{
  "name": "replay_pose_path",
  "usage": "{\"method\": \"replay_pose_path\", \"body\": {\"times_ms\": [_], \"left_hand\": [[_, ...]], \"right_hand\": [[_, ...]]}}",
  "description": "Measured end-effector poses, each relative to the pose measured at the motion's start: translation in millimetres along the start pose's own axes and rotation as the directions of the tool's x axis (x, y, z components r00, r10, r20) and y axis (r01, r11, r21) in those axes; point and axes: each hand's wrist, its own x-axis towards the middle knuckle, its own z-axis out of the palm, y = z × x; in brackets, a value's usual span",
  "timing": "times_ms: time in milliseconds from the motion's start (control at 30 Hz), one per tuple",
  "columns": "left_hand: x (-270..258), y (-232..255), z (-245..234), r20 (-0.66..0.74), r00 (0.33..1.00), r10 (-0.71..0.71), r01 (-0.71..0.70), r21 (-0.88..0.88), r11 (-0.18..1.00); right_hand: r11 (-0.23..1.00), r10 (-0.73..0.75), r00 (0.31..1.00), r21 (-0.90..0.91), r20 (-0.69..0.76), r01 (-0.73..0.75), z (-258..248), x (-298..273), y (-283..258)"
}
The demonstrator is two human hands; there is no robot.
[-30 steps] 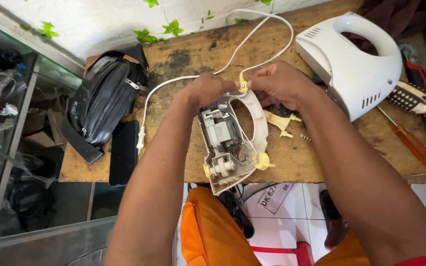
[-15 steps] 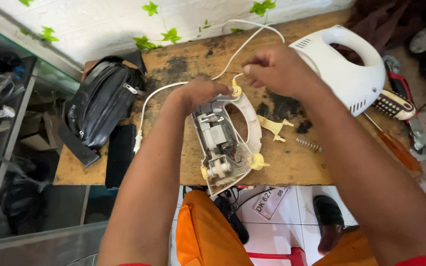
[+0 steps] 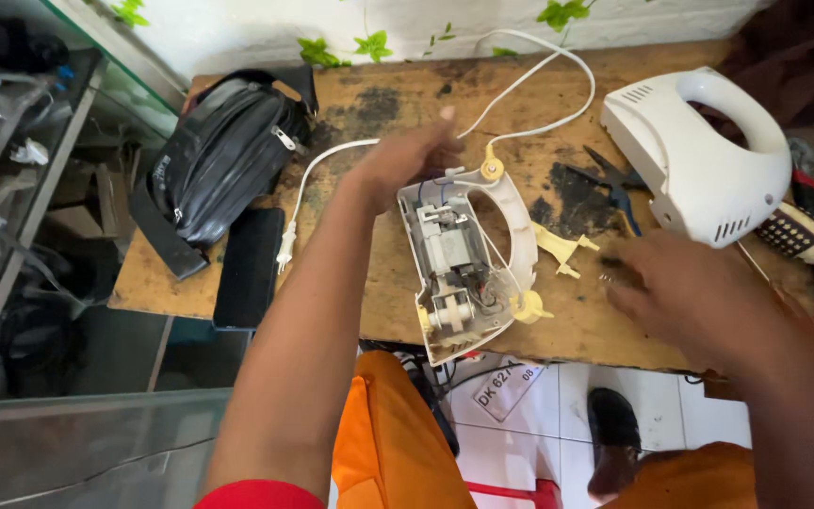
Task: The person disassembles a white handheld appliance, removing the motor and internal components from the plastic casing. They manipulate the internal wiring and yellow plastic parts, then separate the motor assembly from the main body.
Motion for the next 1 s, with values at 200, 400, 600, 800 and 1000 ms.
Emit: {"method": "replay_pose_path", "body": {"times_ms": [200, 400, 600, 800, 1000], "left_hand": [[-43, -47, -6, -0.479, 0.835, 0.270, -0.242, 0.122, 0.963], [-148, -33, 23, -0.408, 0.907, -0.107, 0.141, 0.055, 0.988], [-145, -34, 20, -0.304, 0.945, -0.122, 0.137, 0.031, 0.990], [-130, -16, 23, -0.247, 0.948, -0.200, 0.215, 0.036, 0.976], [-134, -7, 30, -0.188, 0.982, -0.027, 0.045, 0.092, 0.995]], "right_hand": [[0.986, -0.165, 0.971, -0.064, -0.175, 0.156, 55, 30, 32], [0.992, 0.030, 0.995, 0.121, -0.098, -0.018, 21, 12, 4], [0.718, -0.013, 0.973, 0.675, -0.230, 0.170, -15, 14, -38], [0.553, -0.039, 0.912, 0.752, -0.407, 0.359, -22, 58, -60], [0.359, -0.106, 0.850, 0.778, -0.516, 0.516, -31, 109, -61]]}}
